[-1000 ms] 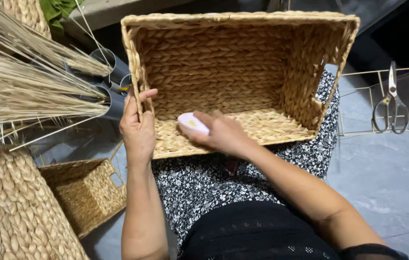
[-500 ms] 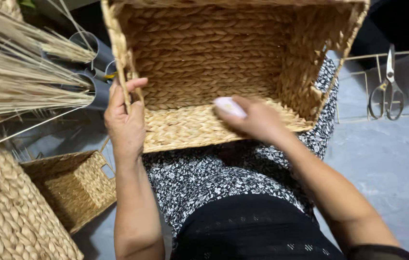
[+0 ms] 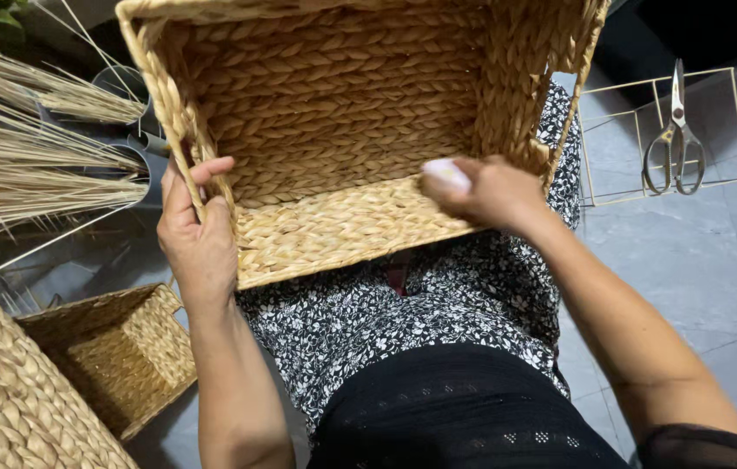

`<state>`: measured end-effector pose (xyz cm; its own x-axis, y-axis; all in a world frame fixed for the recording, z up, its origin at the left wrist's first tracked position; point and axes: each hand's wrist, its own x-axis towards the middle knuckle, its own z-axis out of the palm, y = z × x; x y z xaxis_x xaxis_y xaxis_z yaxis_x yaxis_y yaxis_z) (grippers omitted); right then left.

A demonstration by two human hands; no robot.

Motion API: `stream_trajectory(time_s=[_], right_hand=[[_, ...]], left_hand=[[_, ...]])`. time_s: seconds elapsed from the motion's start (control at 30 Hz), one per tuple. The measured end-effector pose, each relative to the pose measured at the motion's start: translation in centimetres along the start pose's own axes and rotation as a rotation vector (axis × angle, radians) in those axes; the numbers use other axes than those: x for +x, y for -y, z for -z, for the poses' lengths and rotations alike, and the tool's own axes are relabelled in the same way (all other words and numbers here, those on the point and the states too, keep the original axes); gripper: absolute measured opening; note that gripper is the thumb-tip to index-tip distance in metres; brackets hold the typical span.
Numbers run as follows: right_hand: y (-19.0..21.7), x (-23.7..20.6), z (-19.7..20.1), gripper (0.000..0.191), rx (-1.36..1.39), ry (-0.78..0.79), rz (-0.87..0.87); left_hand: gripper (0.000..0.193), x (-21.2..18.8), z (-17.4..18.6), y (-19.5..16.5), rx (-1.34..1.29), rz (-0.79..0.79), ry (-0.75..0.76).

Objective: The person sits on the floor with a woven water-hyacinth storage basket on their lap and brushes its woven surfaces with a pink bristle brush. They brush the outside and sides, turn the basket over, brush the interior bottom and walls, then hold the basket up and brush the remaining outer surfaces.

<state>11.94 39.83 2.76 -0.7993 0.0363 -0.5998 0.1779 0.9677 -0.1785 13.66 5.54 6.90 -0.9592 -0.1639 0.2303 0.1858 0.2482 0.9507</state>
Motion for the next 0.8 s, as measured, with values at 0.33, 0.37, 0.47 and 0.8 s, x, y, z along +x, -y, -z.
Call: stream_trajectory(time_s=[0.33, 0.37, 0.47, 0.8], right_hand=[[9.7, -0.8, -2.2, 0.086, 0.194, -0.026, 0.303], [11.4, -1.3, -2.6, 0.091, 0.257, 0.045, 0.341], [14.7, -1.8, -3.6, 0.09, 0.236, -0.095, 0.592], [2.9, 2.7, -1.5, 0.093, -0.09, 0.125, -0.026]], left_hand=[[0.039, 1.2, -0.7, 0.1, -0.053, 0.031, 0.016], [0.039, 1.2, -0.8, 0.2, -0.049, 0.059, 0.01], [0.039, 1.2, -0.7, 0.3, -0.028, 0.089, 0.002], [0.041, 1.0, -0.3, 0.5, 0.027, -0.003, 0.017]])
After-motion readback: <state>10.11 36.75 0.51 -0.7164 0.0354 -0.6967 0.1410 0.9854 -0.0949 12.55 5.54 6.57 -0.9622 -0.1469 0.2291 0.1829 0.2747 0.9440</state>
